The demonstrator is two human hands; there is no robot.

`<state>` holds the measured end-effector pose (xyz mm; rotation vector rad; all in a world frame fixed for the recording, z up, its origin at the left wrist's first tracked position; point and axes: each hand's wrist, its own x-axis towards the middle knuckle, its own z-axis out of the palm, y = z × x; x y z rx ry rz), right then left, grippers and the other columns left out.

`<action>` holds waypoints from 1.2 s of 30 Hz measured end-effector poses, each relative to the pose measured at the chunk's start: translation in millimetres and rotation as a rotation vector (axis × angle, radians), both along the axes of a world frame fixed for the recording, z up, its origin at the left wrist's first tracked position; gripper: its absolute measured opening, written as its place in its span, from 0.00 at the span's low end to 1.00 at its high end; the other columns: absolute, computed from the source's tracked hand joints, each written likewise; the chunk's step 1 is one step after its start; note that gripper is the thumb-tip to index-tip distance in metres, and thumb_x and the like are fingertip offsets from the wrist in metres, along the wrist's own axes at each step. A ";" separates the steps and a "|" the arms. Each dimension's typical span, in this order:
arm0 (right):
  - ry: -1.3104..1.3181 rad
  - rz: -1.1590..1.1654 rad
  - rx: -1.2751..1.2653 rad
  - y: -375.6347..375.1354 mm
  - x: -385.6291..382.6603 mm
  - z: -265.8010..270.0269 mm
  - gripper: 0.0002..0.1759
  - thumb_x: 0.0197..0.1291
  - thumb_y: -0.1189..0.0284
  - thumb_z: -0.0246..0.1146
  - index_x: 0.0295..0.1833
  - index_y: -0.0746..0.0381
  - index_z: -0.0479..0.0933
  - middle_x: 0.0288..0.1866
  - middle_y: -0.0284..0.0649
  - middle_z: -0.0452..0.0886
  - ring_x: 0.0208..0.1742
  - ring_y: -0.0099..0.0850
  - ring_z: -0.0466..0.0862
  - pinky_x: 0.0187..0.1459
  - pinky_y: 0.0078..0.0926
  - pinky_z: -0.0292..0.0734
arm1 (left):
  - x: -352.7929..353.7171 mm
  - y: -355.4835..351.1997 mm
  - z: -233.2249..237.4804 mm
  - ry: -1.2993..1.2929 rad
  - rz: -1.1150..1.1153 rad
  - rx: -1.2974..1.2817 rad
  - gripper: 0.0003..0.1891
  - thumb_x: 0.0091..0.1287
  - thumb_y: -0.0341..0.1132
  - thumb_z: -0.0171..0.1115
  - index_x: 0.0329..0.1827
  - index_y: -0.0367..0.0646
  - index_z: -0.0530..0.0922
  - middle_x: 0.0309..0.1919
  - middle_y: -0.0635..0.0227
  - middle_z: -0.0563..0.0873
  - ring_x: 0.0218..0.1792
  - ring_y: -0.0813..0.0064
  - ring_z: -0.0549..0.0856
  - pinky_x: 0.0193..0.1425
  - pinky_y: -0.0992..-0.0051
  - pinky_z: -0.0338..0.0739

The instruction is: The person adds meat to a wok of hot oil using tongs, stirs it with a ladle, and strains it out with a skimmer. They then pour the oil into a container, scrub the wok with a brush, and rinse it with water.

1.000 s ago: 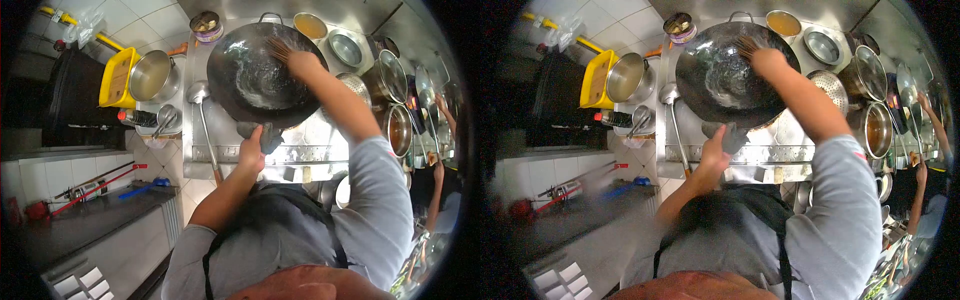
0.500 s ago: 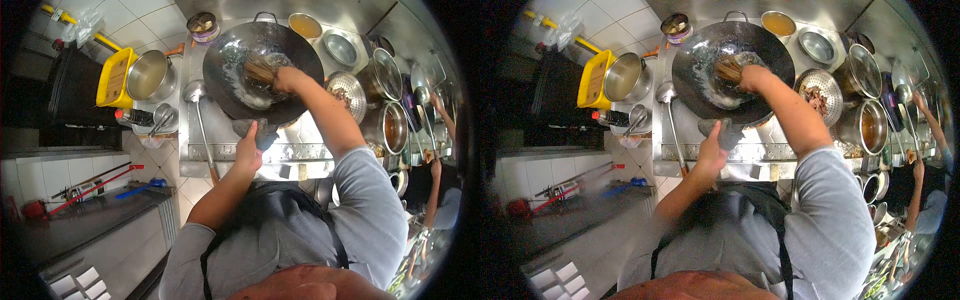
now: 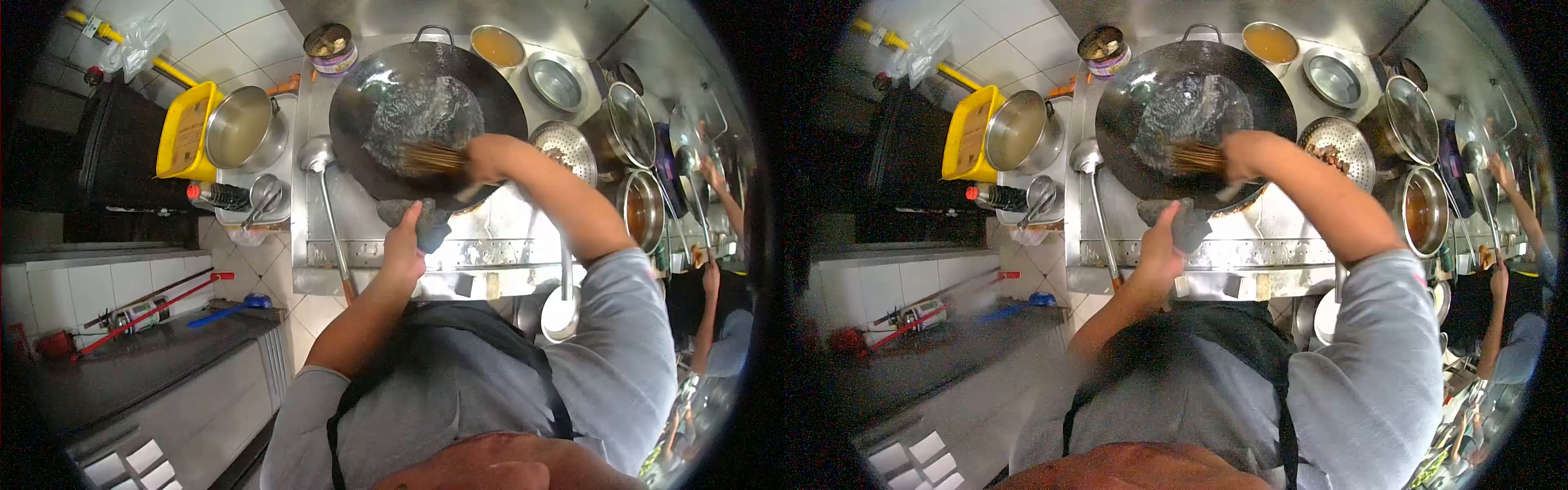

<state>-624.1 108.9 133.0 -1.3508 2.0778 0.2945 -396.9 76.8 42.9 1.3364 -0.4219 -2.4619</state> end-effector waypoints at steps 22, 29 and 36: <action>0.140 -0.447 -0.513 139.7 44.2 39.7 0.43 0.47 0.59 0.72 0.72 0.52 0.69 0.51 0.55 0.84 0.52 0.50 0.84 0.54 0.40 0.78 | 49.1 3.6 15.7 0.004 -0.066 -0.191 0.17 0.67 0.39 0.60 0.49 0.34 0.80 0.42 0.58 0.85 0.39 0.61 0.87 0.43 0.59 0.86; 0.262 -0.457 -0.604 145.9 30.6 49.7 0.42 0.52 0.60 0.68 0.74 0.53 0.65 0.52 0.56 0.83 0.53 0.52 0.83 0.55 0.43 0.77 | 99.0 12.5 47.6 -0.076 0.029 -0.586 0.15 0.60 0.34 0.66 0.38 0.25 0.81 0.38 0.61 0.85 0.34 0.72 0.82 0.42 0.71 0.77; 0.234 -0.299 -0.465 98.3 -0.7 20.8 0.40 0.55 0.57 0.67 0.73 0.54 0.65 0.48 0.54 0.84 0.50 0.51 0.84 0.52 0.44 0.78 | 111.7 4.0 77.6 -0.263 -0.025 -0.732 0.16 0.58 0.36 0.68 0.34 0.26 0.82 0.32 0.63 0.84 0.30 0.72 0.80 0.36 0.70 0.75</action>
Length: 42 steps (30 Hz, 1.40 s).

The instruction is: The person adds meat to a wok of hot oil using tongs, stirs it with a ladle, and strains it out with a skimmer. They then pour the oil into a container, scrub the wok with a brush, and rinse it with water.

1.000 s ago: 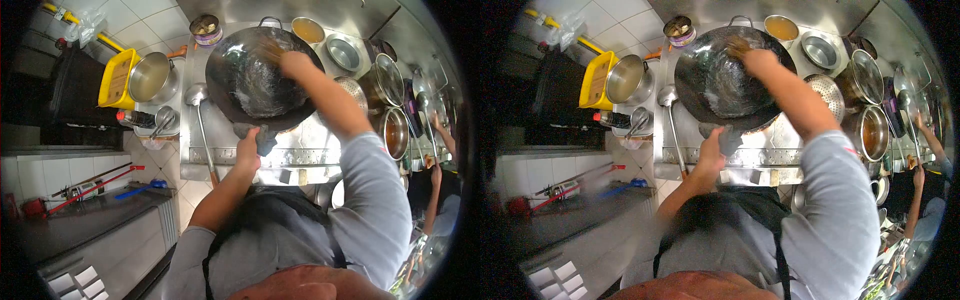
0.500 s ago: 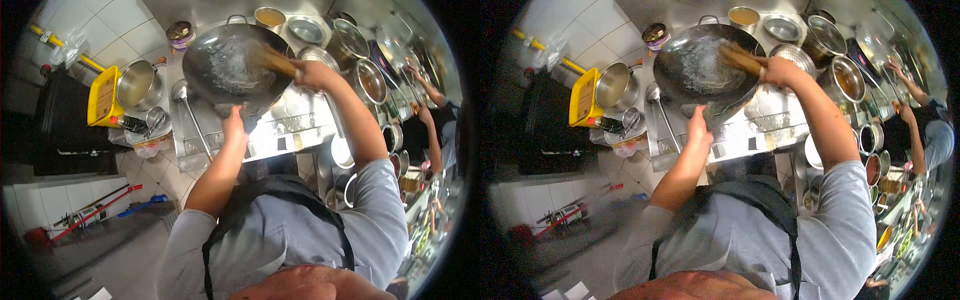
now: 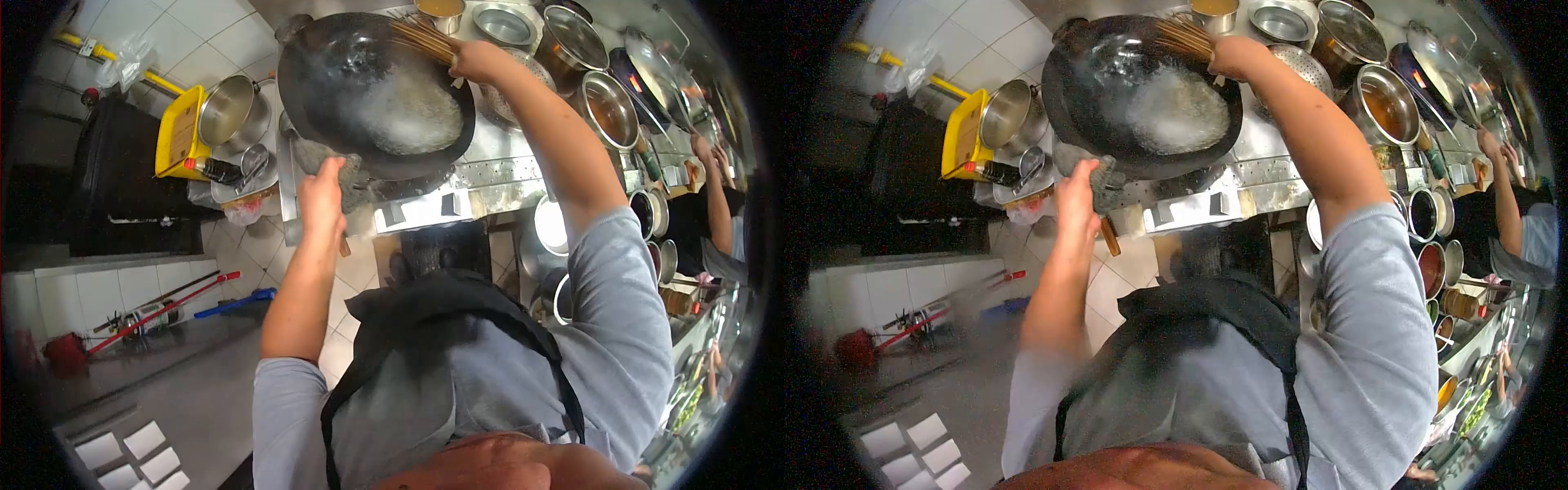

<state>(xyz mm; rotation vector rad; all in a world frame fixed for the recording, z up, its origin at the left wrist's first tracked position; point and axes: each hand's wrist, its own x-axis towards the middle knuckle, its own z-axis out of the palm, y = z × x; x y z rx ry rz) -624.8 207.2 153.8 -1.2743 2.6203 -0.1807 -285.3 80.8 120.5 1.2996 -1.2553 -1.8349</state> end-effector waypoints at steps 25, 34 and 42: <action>-0.135 -0.353 -0.185 96.8 12.4 -51.3 0.36 0.53 0.60 0.63 0.71 0.51 0.70 0.49 0.52 0.85 0.51 0.48 0.85 0.53 0.42 0.80 | -93.8 112.6 152.2 -0.709 -0.511 -1.231 0.19 0.53 0.43 0.66 0.33 0.31 0.80 0.30 0.44 0.86 0.37 0.47 0.86 0.45 0.58 0.81; -0.106 -0.344 -0.119 53.5 45.5 -60.3 0.41 0.53 0.60 0.65 0.75 0.51 0.64 0.49 0.54 0.84 0.51 0.48 0.85 0.55 0.45 0.78 | -16.4 9.6 84.7 -0.525 -0.303 -0.903 0.22 0.54 0.44 0.69 0.36 0.27 0.81 0.30 0.44 0.86 0.35 0.53 0.87 0.42 0.59 0.79; 0.223 -0.306 -0.823 2.9 40.4 45.5 0.40 0.57 0.57 0.67 0.75 0.54 0.64 0.63 0.58 0.76 0.64 0.52 0.76 0.61 0.43 0.73 | 22.9 -32.8 -69.5 0.115 -0.049 0.207 0.23 0.64 0.44 0.65 0.50 0.30 0.81 0.44 0.62 0.83 0.41 0.75 0.80 0.42 0.71 0.76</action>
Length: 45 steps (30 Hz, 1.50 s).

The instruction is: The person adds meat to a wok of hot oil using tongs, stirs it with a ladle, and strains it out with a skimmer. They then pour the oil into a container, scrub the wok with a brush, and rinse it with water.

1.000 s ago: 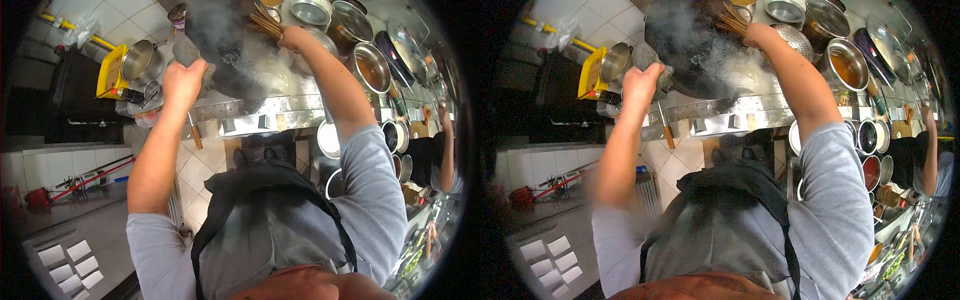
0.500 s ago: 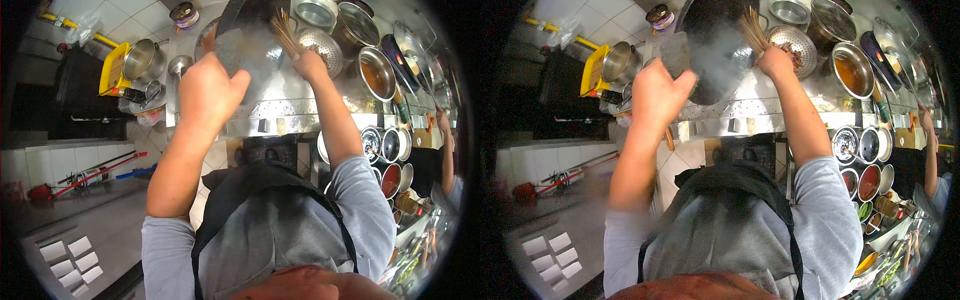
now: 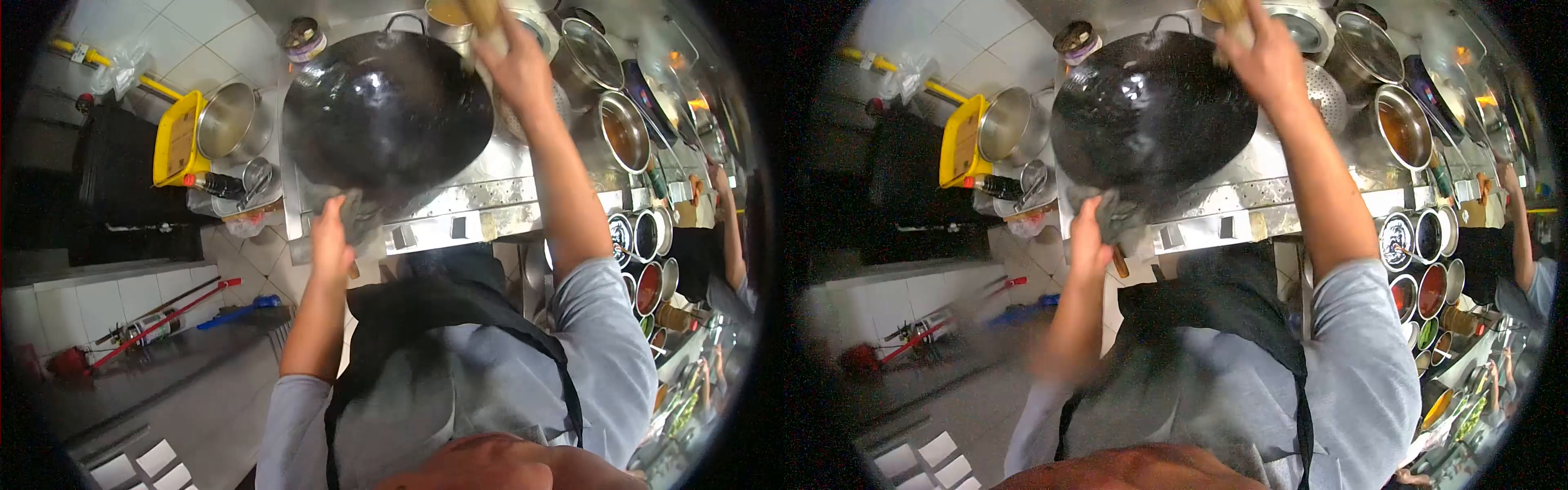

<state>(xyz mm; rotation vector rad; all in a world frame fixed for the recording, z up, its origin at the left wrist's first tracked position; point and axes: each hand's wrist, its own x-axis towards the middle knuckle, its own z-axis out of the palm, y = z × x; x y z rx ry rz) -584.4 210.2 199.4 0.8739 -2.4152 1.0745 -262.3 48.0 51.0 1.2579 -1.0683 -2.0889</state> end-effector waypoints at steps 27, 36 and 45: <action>-0.206 -0.117 0.352 19.7 -47.5 -68.0 0.44 0.57 0.58 0.67 0.78 0.52 0.58 0.53 0.57 0.79 0.55 0.54 0.81 0.56 0.44 0.77 | -86.6 34.8 -28.1 -0.195 -0.143 -0.104 0.36 0.64 0.58 0.66 0.48 0.22 0.78 0.39 0.51 0.86 0.38 0.64 0.84 0.42 0.67 0.78; -0.553 -0.205 0.246 170.8 191.0 -205.6 0.44 0.54 0.59 0.69 0.77 0.54 0.62 0.62 0.58 0.78 0.61 0.52 0.80 0.60 0.42 0.75 | 65.2 -26.4 -70.9 -0.508 -0.358 -0.863 0.21 0.61 0.44 0.69 0.48 0.34 0.82 0.50 0.48 0.80 0.52 0.49 0.79 0.59 0.59 0.72; -0.204 0.180 0.449 38.9 203.5 -241.2 0.12 0.52 0.72 0.62 0.42 0.66 0.80 0.45 0.55 0.81 0.47 0.50 0.82 0.48 0.48 0.77 | 169.4 -19.9 -35.9 -0.305 -0.257 -0.649 0.19 0.64 0.37 0.69 0.52 0.35 0.79 0.46 0.58 0.85 0.48 0.63 0.84 0.55 0.67 0.76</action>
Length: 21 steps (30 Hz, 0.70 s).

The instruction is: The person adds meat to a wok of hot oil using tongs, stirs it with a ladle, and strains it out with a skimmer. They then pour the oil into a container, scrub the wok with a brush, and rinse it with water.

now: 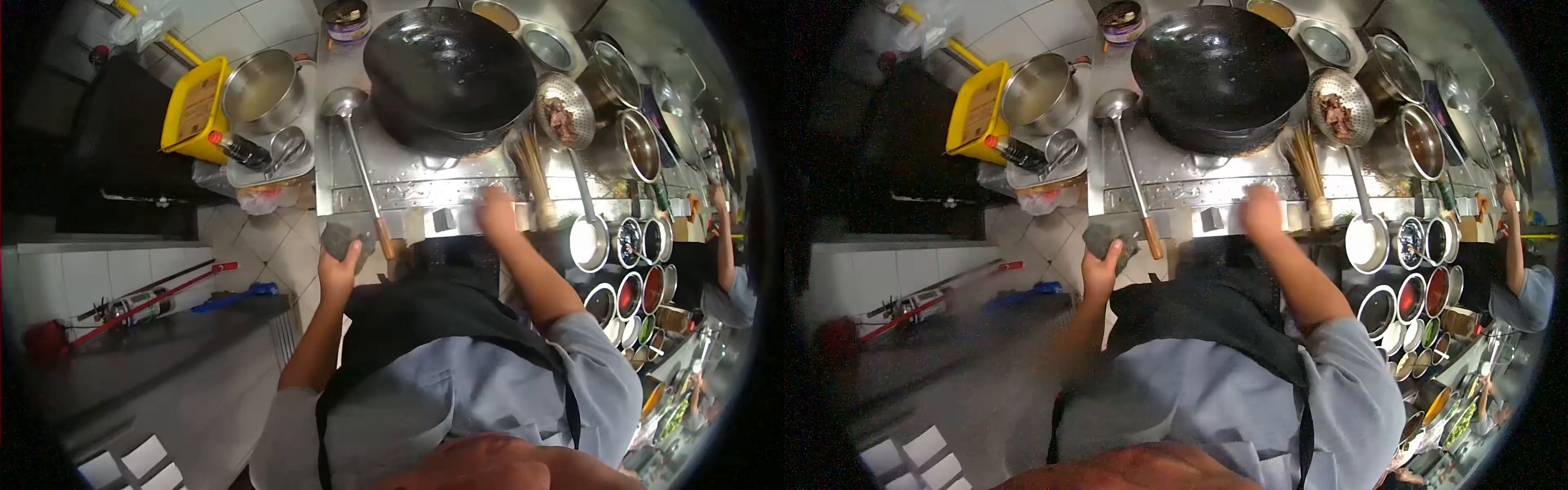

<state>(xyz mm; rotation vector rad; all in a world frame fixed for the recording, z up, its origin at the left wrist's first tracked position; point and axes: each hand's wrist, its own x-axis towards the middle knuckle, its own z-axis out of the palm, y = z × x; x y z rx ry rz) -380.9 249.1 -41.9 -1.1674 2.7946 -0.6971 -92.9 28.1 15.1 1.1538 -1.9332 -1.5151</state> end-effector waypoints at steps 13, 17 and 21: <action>-0.560 -0.057 0.006 -136.5 87.8 27.9 0.15 0.60 0.70 0.60 0.48 0.69 0.74 0.41 0.57 0.83 0.48 0.51 0.85 0.48 0.45 0.80 | 77.8 18.7 8.6 0.013 0.228 -0.027 0.19 0.69 0.36 0.65 0.57 0.32 0.78 0.51 0.57 0.85 0.51 0.66 0.83 0.58 0.69 0.76; -0.784 0.093 -0.150 -64.4 37.6 96.5 0.19 0.62 0.66 0.61 0.54 0.66 0.70 0.36 0.54 0.81 0.39 0.48 0.84 0.43 0.44 0.78 | 35.2 20.6 30.8 -0.185 0.191 0.041 0.21 0.69 0.38 0.66 0.57 0.31 0.77 0.50 0.58 0.85 0.49 0.68 0.84 0.56 0.70 0.77; -0.960 -0.198 -0.496 -19.3 -28.4 157.0 0.20 0.69 0.68 0.59 0.62 0.64 0.67 0.28 0.36 0.77 0.20 0.25 0.78 0.26 0.26 0.76 | -6.5 16.9 37.9 -0.134 0.057 0.162 0.22 0.67 0.39 0.69 0.57 0.32 0.76 0.49 0.61 0.85 0.49 0.68 0.84 0.56 0.71 0.77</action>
